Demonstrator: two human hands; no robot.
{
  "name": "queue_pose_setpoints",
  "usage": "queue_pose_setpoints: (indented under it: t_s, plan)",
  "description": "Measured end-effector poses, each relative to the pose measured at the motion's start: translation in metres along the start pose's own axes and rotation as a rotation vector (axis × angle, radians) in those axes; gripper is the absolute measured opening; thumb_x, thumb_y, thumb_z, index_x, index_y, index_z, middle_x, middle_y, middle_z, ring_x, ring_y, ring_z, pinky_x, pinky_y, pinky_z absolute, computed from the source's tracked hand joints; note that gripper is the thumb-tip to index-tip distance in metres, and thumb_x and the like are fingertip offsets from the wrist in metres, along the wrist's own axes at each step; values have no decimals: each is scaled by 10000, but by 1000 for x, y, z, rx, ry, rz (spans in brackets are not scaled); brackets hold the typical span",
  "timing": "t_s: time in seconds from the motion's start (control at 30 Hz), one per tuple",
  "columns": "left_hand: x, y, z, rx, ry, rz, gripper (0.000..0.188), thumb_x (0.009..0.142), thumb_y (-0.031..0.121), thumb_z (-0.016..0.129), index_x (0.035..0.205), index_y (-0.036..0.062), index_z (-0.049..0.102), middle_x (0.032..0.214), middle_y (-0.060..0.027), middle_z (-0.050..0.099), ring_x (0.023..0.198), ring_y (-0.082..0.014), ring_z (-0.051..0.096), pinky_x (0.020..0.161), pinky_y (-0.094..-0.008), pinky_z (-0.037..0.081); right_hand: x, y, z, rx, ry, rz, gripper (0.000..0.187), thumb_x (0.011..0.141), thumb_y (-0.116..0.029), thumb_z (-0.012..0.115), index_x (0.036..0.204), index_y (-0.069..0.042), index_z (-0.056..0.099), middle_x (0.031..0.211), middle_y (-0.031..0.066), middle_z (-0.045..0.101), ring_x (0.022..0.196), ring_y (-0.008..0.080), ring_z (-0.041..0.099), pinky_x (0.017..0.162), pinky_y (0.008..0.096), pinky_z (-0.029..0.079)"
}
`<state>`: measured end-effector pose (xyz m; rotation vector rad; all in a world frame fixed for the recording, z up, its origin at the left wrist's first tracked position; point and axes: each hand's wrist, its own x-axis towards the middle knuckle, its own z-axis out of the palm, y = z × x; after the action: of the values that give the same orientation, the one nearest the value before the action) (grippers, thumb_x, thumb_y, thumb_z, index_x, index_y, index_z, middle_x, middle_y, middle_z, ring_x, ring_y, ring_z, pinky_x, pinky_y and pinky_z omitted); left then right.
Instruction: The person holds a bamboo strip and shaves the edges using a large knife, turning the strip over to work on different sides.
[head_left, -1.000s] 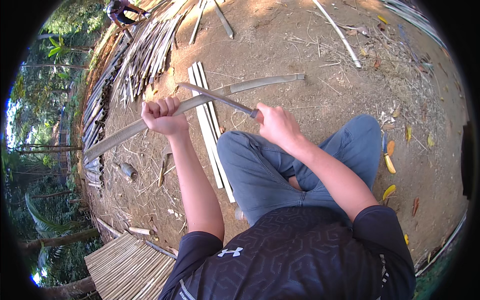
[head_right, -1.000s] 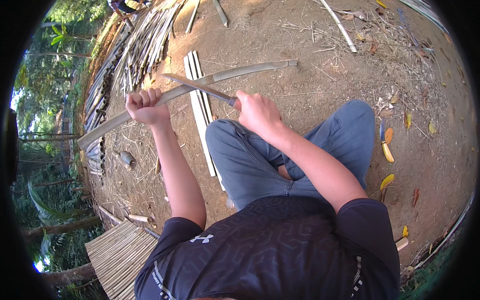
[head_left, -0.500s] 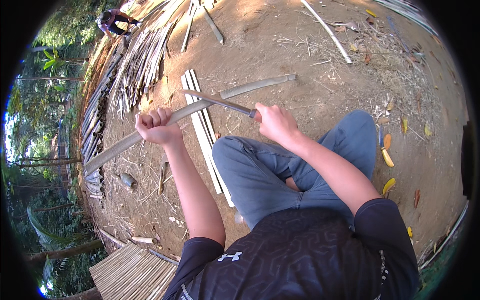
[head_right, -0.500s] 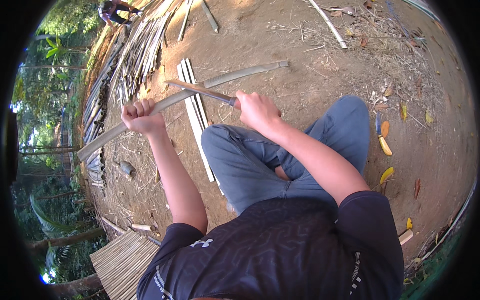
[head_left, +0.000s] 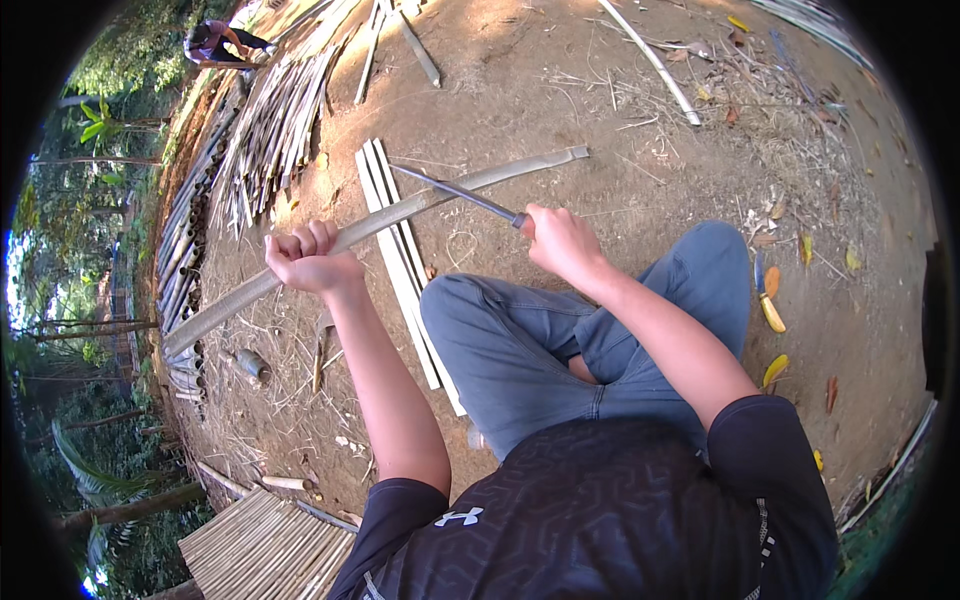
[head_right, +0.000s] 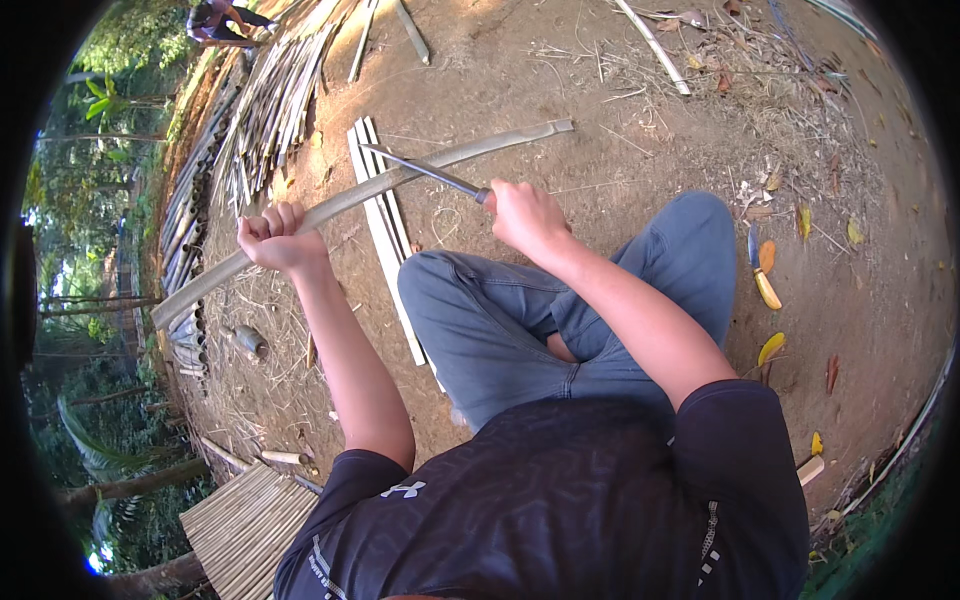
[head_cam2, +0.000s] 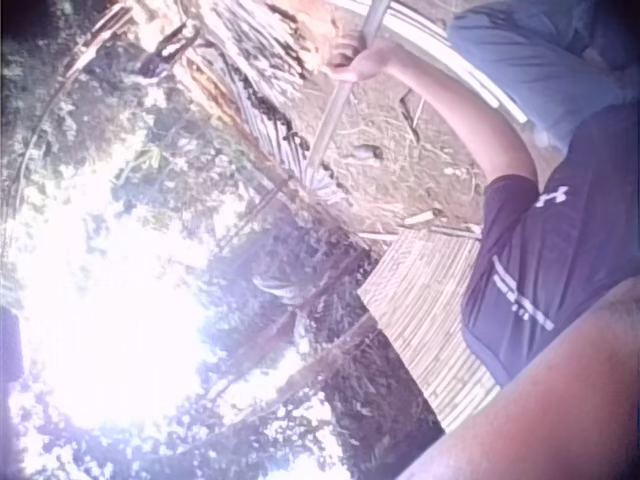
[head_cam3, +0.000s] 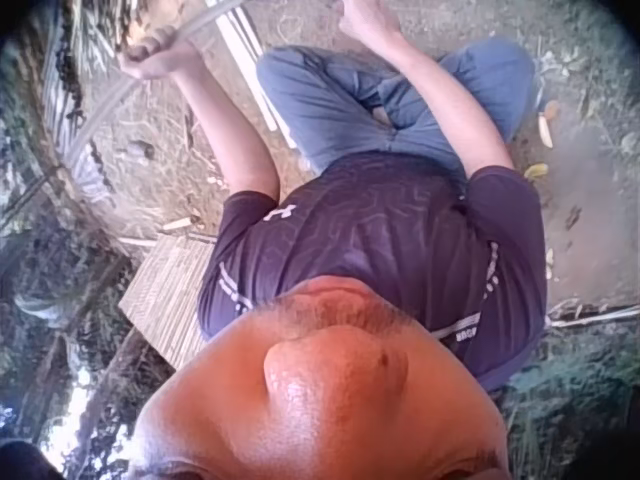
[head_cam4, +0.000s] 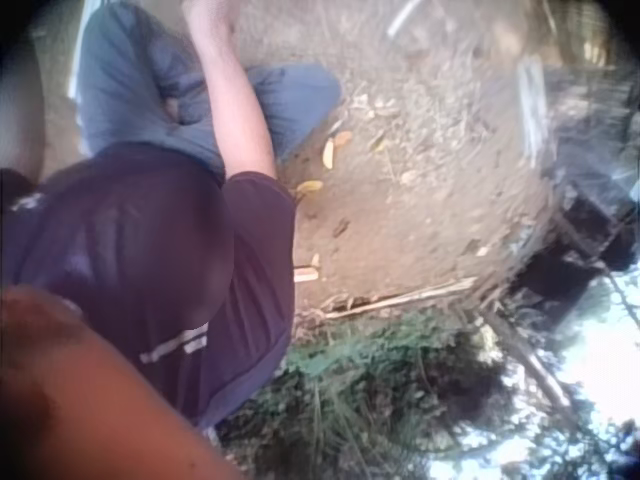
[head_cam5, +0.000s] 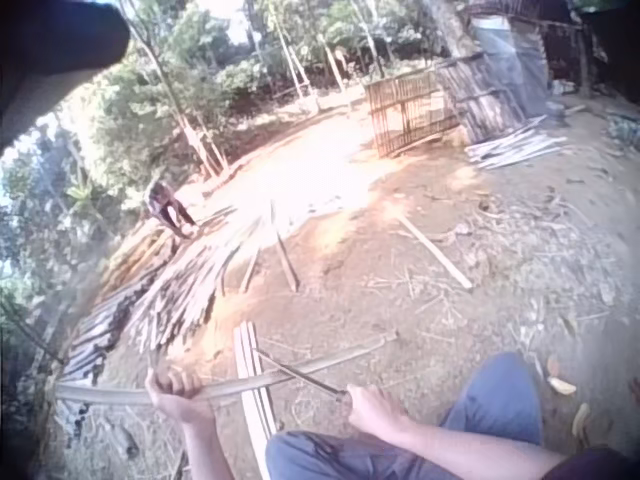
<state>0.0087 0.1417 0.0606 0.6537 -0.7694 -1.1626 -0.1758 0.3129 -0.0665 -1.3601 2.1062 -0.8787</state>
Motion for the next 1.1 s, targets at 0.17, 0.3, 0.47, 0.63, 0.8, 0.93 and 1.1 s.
queue_pose_setpoints:
  t_s: [0.17, 0.3, 0.47, 0.63, 0.8, 0.93, 1.1]
  plan:
    - [3, -1, 0, 4, 68, -16, 409, 995, 294, 352, 650, 173, 168, 519, 57, 161, 486, -98, 126, 483, -294, 157, -11, -23, 0, -13, -36, 17, 130, 862, -35, 601, 988, -22, 629, 785, 204, 708, 748, 386, 713, 639, 485, 557]
    - [-10, 2, 14, 29, 21, -17, 408, 998, 291, 359, 653, 173, 176, 530, 55, 149, 493, -101, 121, 494, -300, 164, 16, 35, 8, -29, 17, 3, 142, 857, -40, 624, 998, -34, 625, 742, 214, 695, 678, 353, 712, 634, 492, 553]
    - [8, -1, -2, 11, 81, -28, 410, 1010, 300, 351, 657, 182, 179, 538, 55, 152, 499, -110, 130, 509, -306, 163, 14, 12, 2, -143, -41, -2, 136, 885, -46, 607, 1017, -18, 617, 726, 200, 693, 688, 341, 720, 564, 453, 566]
    - [13, -6, 5, 45, 159, -46, 412, 1010, 293, 356, 655, 183, 180, 527, 62, 161, 491, -104, 128, 495, -311, 161, 26, 29, 8, -154, -79, 48, 141, 888, -22, 590, 1024, -12, 627, 722, 190, 694, 678, 320, 719, 553, 445, 568]
    - [16, -7, 11, 59, 174, -47, 416, 1014, 291, 358, 655, 180, 179, 534, 56, 170, 491, -110, 143, 495, -304, 156, 57, 70, 0, -166, -103, 87, 169, 903, -40, 601, 1066, 4, 609, 809, 196, 700, 736, 316, 725, 569, 456, 580]
    - [27, -4, -7, 68, 229, -45, 410, 1009, 272, 364, 661, 174, 171, 551, 40, 162, 506, -118, 132, 492, -314, 162, 41, 48, 4, -228, -203, 52, 179, 907, -76, 617, 1075, -14, 627, 851, 187, 713, 764, 308, 731, 636, 417, 596]
    - [23, -12, 5, 92, 220, -69, 399, 1022, 278, 356, 674, 173, 192, 558, 52, 182, 510, -112, 124, 505, -316, 149, 72, 124, 15, -262, -142, 147, 181, 904, -86, 616, 1075, -30, 634, 865, 177, 715, 800, 311, 731, 659, 450, 598]
